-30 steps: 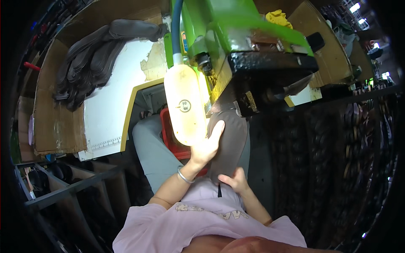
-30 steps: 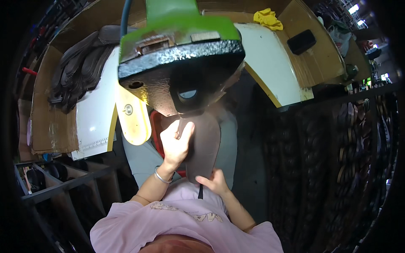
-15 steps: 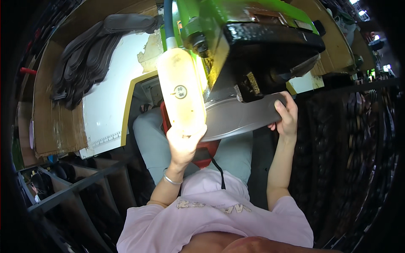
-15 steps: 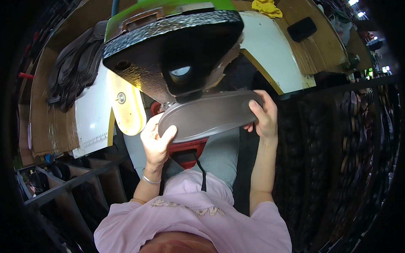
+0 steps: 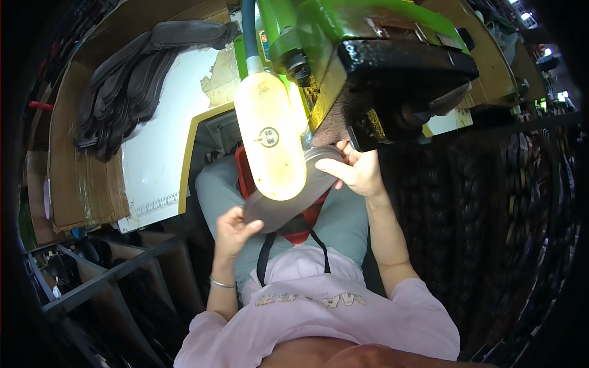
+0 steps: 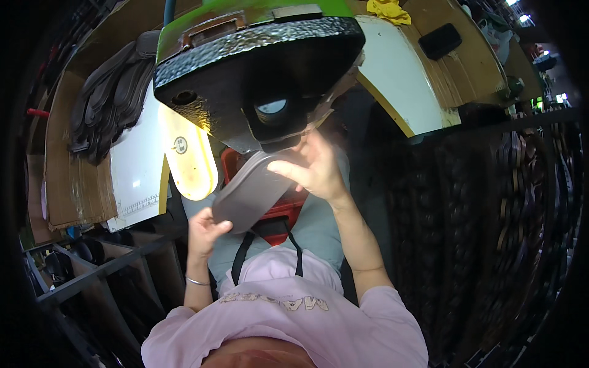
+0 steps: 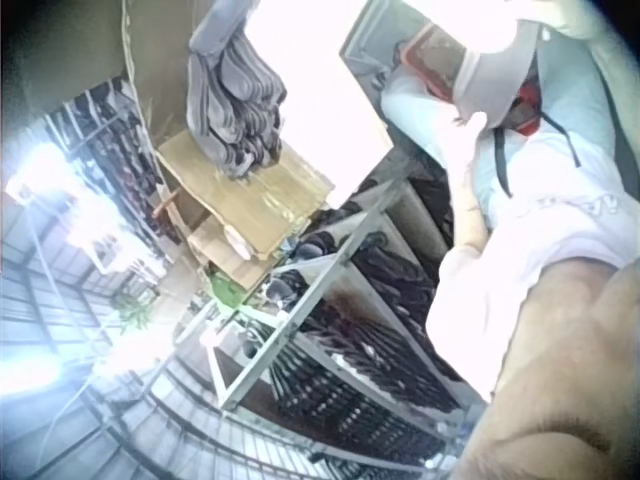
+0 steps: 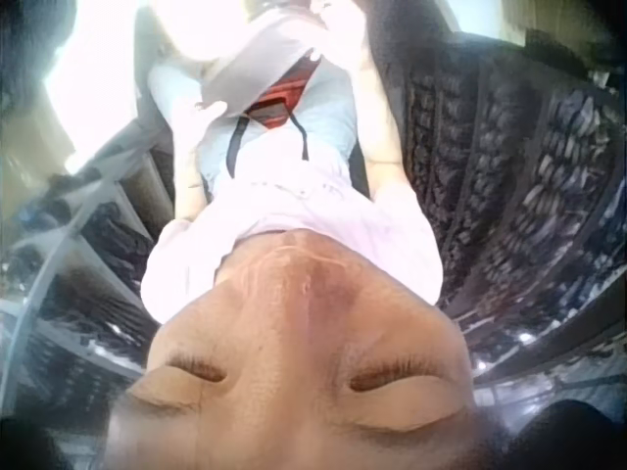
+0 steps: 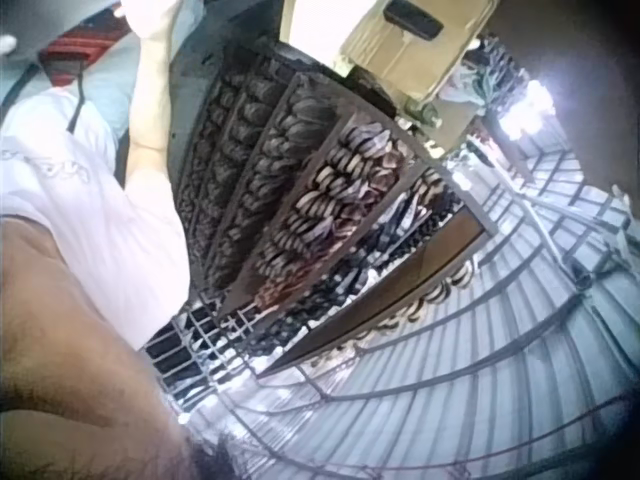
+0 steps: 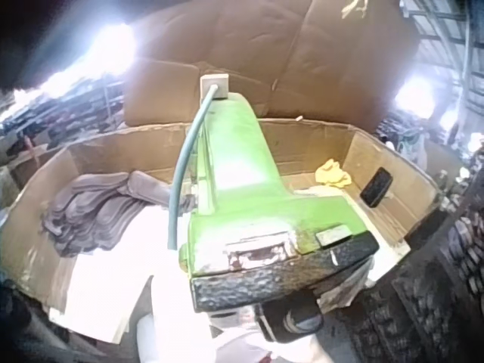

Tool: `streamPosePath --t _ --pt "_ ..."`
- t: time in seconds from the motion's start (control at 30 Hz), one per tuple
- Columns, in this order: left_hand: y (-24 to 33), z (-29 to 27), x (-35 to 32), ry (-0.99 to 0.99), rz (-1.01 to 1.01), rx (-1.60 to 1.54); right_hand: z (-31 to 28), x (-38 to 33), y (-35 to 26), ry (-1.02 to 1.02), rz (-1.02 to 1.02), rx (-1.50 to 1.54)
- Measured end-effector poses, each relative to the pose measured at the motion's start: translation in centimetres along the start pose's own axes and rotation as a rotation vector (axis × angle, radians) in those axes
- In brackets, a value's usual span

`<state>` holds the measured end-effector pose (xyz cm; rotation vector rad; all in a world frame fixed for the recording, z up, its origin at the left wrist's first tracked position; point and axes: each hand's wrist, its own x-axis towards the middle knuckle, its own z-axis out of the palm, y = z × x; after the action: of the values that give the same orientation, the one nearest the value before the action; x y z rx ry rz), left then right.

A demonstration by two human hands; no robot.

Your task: The person repeatedly picks up dark shoe soles and presses them against a green grinding machine to smooth or shape the edges. They handle the soles one at a time, rotating them to grind different sides, and place finished soles into a red bin or onto a nearby stack.

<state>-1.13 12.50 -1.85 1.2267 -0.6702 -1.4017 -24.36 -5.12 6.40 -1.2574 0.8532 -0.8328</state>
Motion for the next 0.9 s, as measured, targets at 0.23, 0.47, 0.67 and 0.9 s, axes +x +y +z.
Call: streamPosePath --t 0.23,0.47,0.67,0.9 --pt "-5.0 8.8 2.0 -0.226 0.012 0.444 0.8 0.3 0.3 0.018 -0.119 -0.066" --pt "6.1 0.9 16.8 -0.037 0.289 0.096 -11.3 -2.6 -4.5 0.849 -0.327 -0.089" --pt "14.9 -10.5 37.8 0.526 0.334 -0.116 -5.7 9.0 -2.1 0.673 -0.198 0.385" --pt "11.2 -7.5 35.6 0.515 0.355 -0.062 -6.5 16.1 4.4 0.760 -0.151 0.300"
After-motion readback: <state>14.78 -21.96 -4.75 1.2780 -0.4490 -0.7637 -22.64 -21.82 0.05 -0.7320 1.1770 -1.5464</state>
